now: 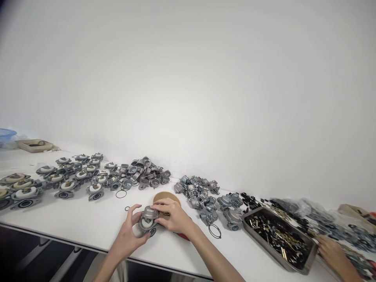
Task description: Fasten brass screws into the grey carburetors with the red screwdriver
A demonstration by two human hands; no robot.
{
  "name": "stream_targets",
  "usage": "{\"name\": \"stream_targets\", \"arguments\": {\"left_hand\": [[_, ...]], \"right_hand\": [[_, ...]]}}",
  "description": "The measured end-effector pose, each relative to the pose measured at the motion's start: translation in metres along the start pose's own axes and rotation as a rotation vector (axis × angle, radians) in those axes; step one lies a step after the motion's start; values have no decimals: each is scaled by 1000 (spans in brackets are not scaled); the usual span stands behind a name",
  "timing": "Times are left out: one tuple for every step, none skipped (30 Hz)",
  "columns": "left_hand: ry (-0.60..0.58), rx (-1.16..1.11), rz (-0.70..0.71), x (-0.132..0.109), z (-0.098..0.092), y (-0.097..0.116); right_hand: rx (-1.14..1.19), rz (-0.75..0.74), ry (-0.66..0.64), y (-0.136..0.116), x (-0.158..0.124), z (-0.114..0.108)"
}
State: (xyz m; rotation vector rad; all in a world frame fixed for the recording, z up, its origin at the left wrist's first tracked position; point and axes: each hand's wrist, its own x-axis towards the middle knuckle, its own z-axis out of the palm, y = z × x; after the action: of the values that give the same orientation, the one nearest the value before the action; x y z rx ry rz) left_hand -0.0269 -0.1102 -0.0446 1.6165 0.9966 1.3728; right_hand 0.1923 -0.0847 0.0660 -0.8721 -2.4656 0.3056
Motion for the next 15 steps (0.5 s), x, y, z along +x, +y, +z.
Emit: {"name": "stream_targets", "arguments": {"left_hand": [[-21, 19, 7, 0, 0, 0], [-37, 41, 13, -1, 0, 1], [-47, 61, 19, -1, 1, 1], [-48, 75, 23, -2, 1, 1], [-47, 82, 30, -2, 1, 2], [-47, 81, 41, -2, 1, 1], [-51, 73, 52, -2, 1, 1], [-58, 61, 61, -2, 1, 1], [-67, 51, 67, -2, 1, 1], [-74, 45, 69, -2, 0, 1], [-81, 45, 68, -2, 0, 1], [-86, 49, 62, -2, -1, 2], [-91, 56, 56, -2, -1, 3], [-94, 66, 51, -2, -2, 4], [-95, 81, 52, -2, -2, 5]], "right_hand": [[-20, -5, 9, 0, -2, 1], [-41, -10, 23, -1, -4, 3], [-62, -17, 43, -1, -6, 5], [-81, -28, 64, 0, -8, 7], [-98, -44, 81, 0, -9, 8], [-111, -63, 92, 0, -10, 9], [-118, -83, 93, -1, -11, 10], [-119, -103, 86, -1, -12, 10], [-118, -119, 75, -2, -13, 9], [-115, -131, 64, -4, -14, 8], [-110, -140, 56, -5, -15, 8], [-106, -145, 52, -7, -17, 7], [-101, -144, 47, -9, -19, 6], [-94, -135, 39, -10, -21, 5], [-82, -117, 31, -11, -22, 4]]}}
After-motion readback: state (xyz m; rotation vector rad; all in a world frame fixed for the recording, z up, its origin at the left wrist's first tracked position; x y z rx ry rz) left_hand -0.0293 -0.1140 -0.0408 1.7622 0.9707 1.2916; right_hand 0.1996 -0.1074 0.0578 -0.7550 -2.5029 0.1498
